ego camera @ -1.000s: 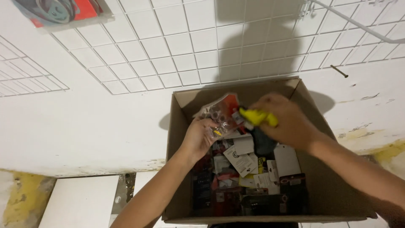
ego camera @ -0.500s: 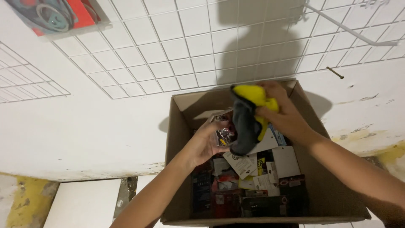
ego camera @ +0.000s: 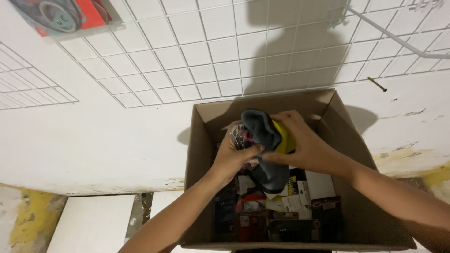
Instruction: The person wipes the packaging of various hardware items with a cloth. They pick up items from a cardboard box, wipe them with a cloth, and place them on a wall grid. The items include a red and black package and a clear plastic package.
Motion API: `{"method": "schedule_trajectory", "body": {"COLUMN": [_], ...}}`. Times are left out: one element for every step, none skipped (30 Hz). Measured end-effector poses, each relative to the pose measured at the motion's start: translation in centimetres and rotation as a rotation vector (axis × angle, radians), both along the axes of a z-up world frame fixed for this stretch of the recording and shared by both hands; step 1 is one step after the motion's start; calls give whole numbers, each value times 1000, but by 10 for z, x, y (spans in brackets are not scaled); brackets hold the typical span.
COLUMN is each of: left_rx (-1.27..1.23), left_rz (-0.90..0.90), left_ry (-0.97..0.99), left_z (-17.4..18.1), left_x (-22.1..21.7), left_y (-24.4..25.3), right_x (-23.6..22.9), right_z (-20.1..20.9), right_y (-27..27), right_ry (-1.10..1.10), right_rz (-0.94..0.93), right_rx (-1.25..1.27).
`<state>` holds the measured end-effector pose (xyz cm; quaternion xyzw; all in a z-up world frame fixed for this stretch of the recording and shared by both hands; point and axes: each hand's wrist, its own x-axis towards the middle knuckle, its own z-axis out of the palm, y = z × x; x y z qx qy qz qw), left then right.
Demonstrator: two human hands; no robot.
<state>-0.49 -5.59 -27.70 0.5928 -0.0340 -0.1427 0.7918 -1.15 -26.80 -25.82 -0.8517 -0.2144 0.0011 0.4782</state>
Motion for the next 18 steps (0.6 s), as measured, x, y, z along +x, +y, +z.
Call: {"method": "schedule_trajectory", "body": {"left_rx": [3,44,84,87,108,129,128,84,42,44,-5,-55,-54,-98,-141,-141,-198,-255], "left_rz": [0,9,16,14,42,69,71,110,148,149,163,177,176,173,172,171,141,110], "left_ry": [2,-18,-36,-34,-49,-65,-65,-127,-186,-185,-220,-256,-257,-206,-154,-154,-118,-82], "left_z": [1,2,4,11,18,26,22,18,14,19,24,30,18,6,-6,2,9,16], "left_x": [0,1,1,-3,-6,-9,-7,-5,-4,-7,-9,-12,-9,-5,-2,-4,-5,-7], "left_y": [0,0,0,-1,-3,-4,-5,-6,-6,-7,-8,-9,-6,-2,1,1,1,1], "right_x": [11,21,31,27,24,21,27,34,39,37,36,34,23,12,2,3,4,6], "right_z": [-6,-11,-17,-4,11,25,6,-14,-34,-27,-21,-14,-1,12,24,15,6,-3], "right_y": [-8,-17,-25,-25,-25,-25,-39,-53,-67,-54,-40,-27,-15,-3,10,7,4,1], "right_ry": [2,201,403,406,557,689,688,526,369,371,616,866,865,679,493,493,137,-217], "right_rz": [0,-215,-429,-430,-476,-501,-499,-282,-66,-66,-266,-465,-465,-366,-264,-264,-193,-118], "right_rx": [3,-84,-172,-170,320,819,818,687,554,555,644,726,728,536,345,346,240,129]}}
